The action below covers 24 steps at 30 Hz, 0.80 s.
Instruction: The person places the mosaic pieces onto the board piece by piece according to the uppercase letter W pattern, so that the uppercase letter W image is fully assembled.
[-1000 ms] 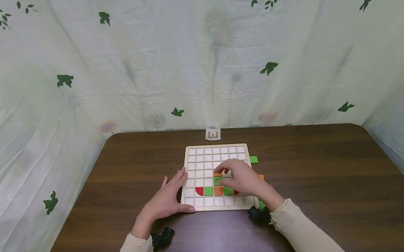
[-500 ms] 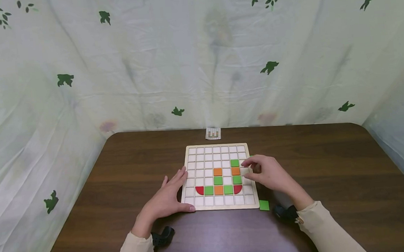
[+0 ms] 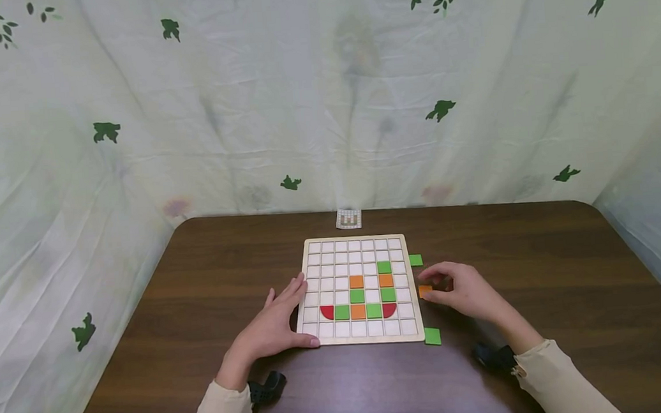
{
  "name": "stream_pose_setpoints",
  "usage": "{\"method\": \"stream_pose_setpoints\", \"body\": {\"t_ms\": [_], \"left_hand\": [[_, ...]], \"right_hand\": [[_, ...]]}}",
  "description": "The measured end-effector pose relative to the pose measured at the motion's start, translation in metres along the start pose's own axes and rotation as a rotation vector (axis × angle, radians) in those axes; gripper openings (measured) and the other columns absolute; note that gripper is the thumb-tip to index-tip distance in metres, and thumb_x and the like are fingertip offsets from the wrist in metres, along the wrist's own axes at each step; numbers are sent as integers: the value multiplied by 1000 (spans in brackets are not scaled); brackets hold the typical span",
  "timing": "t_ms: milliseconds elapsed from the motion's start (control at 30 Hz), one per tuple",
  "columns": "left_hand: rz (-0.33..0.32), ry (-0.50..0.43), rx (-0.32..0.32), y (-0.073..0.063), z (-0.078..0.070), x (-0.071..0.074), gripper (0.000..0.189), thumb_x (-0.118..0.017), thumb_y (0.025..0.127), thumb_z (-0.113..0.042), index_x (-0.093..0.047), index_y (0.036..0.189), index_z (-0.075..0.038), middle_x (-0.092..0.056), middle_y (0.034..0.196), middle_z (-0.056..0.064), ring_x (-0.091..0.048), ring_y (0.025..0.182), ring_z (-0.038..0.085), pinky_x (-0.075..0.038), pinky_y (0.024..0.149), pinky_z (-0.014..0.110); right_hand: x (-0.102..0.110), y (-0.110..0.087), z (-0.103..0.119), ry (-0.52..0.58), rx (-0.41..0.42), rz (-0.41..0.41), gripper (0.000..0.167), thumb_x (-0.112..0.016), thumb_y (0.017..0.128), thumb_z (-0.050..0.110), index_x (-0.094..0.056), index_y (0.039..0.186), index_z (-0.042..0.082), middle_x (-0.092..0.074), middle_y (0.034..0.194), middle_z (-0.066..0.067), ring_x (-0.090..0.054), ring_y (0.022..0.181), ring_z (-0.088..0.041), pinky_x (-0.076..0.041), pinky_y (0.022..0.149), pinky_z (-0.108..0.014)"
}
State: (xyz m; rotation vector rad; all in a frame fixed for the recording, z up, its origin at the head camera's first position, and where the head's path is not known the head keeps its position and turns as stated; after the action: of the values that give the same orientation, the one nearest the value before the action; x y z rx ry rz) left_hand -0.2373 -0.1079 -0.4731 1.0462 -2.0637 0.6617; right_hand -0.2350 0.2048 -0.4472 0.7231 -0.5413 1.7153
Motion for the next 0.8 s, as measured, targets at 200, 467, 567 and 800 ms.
{"method": "stream_pose_setpoints", "body": {"t_ms": [200, 467, 567, 800], "left_hand": [[2, 2, 5, 1, 1, -1, 114, -87, 75, -47, -25, 157, 1, -12, 168, 11, -12, 154, 29, -1, 119, 62], [8, -8, 16, 0, 2, -1, 114, -87, 75, -47, -24, 158, 0, -12, 168, 10, -11, 154, 28, 0, 120, 61], [6, -8, 15, 0, 2, -1, 114, -87, 75, -47, -24, 158, 0, -12, 168, 10, -11, 154, 28, 0, 120, 61], [3, -10, 8, 0, 1, 0, 115, -87, 75, -47, -24, 158, 1, -12, 168, 10, -12, 154, 28, 0, 119, 61]], "right_hand": [[2, -17, -4, -19, 22, 19, 32, -81, 86, 21, -72, 114, 9, -70, 105, 1, -56, 88, -17, -48, 70, -29], [-10, -35, -5, 5, 3, 106, 30, -81, 86, 25, -72, 112, 12, -69, 104, 5, -57, 88, -15, -48, 70, -26], [-16, -40, -4, 15, -5, 143, 29, -81, 86, 25, -72, 111, 13, -69, 103, 5, -58, 87, -14, -50, 72, -26], [-28, -49, 0, 3, -33, 237, 34, -86, 80, 26, -71, 108, 13, -65, 98, 8, -56, 87, -13, -50, 75, -27]]}}
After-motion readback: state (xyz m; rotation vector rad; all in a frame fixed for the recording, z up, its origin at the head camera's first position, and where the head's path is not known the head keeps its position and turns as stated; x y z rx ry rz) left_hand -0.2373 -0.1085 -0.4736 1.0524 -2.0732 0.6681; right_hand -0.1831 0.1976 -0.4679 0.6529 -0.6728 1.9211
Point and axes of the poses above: each hand's wrist, its own y-axis towards the middle knuckle, its own x-axis out of the back of the hand, z = x × y, the point moved 10 cm from there along y, towards the middle knuckle
